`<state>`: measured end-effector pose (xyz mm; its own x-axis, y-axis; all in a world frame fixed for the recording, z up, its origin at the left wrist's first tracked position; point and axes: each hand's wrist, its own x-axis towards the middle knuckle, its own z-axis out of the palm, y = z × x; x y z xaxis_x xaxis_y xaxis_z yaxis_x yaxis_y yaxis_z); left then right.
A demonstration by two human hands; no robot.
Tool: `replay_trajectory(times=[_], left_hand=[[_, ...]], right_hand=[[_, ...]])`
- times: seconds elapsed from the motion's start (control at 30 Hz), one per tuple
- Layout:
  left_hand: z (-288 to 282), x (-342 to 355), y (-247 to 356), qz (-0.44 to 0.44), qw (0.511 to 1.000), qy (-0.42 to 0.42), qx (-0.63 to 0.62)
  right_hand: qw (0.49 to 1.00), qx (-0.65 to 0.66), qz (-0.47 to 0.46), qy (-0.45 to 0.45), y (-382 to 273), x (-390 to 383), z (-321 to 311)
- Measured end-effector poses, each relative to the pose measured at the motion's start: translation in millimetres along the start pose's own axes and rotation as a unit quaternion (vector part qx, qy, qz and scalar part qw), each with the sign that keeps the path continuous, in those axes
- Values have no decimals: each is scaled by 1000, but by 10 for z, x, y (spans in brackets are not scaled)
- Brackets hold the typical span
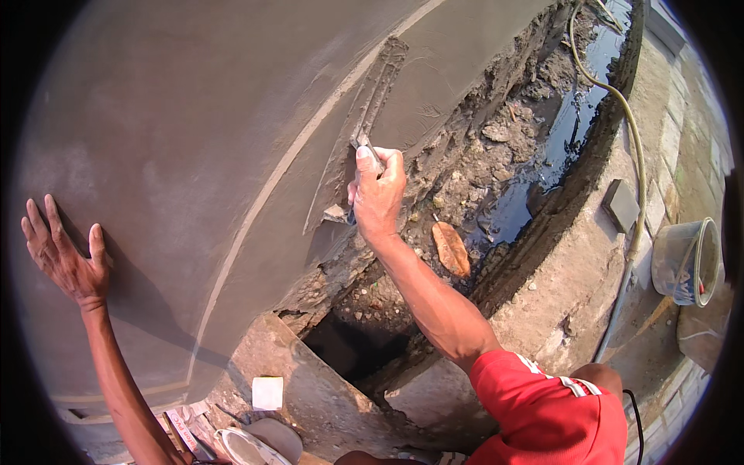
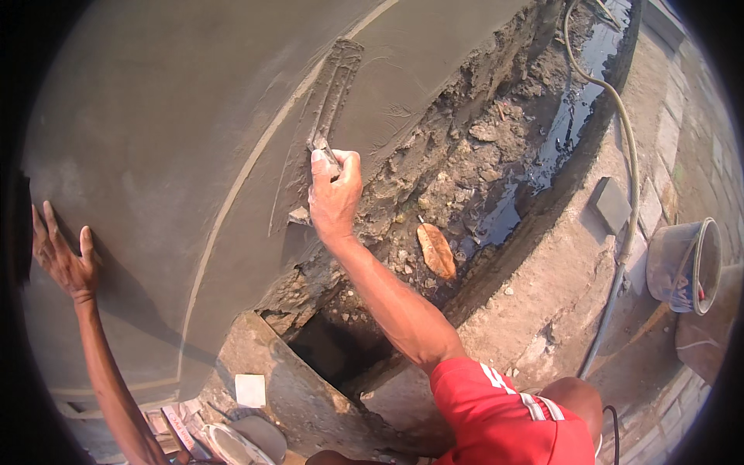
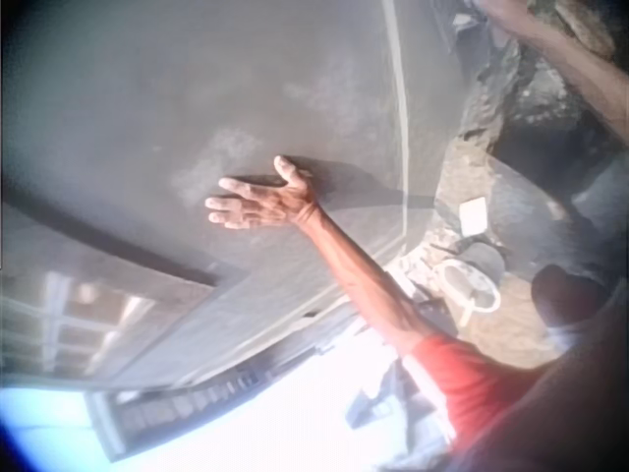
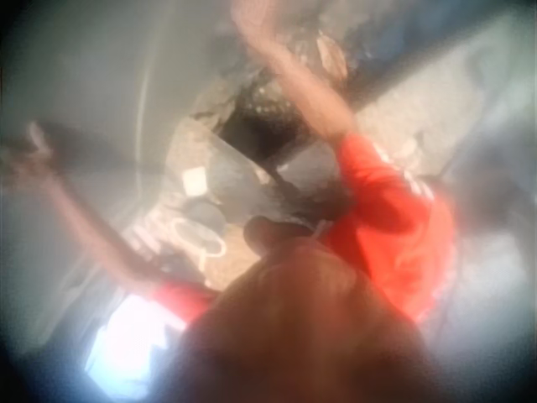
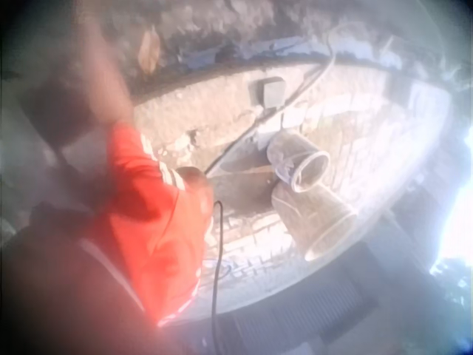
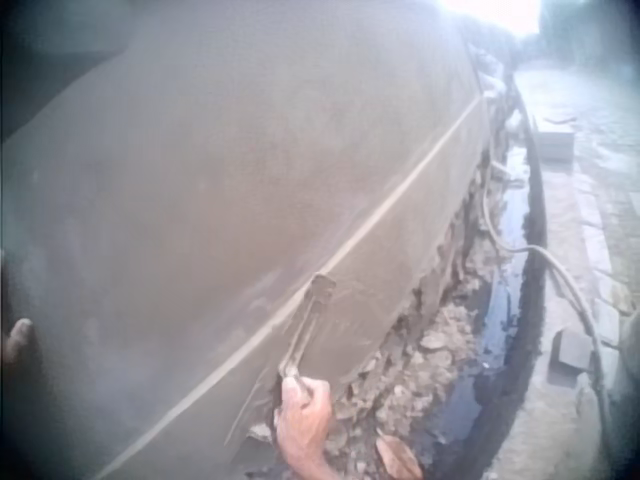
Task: The person uses a trowel to smooth wet concrete on a curved surface. They repeatedly scrape and level the surface, occasionally dipping the trowel into a bucket of water to clean it.
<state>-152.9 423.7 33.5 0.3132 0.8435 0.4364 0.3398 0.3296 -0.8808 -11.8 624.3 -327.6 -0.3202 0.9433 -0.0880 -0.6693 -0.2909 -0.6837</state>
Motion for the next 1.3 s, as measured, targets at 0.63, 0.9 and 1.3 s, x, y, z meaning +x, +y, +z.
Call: replay_trajectory(times=[0.63,0.9,1.3], left_hand=[[-3,6,-4,14,1000,-1,4],[-15,29,-3,22,1000,0,14],[-19,44,21,19,1000,2,16]], right_hand=[[963,149,185,126,446,175,-645],[992,-74,-37,-92,83,-439,168],[967,178,139,119,207,807,-1012]])
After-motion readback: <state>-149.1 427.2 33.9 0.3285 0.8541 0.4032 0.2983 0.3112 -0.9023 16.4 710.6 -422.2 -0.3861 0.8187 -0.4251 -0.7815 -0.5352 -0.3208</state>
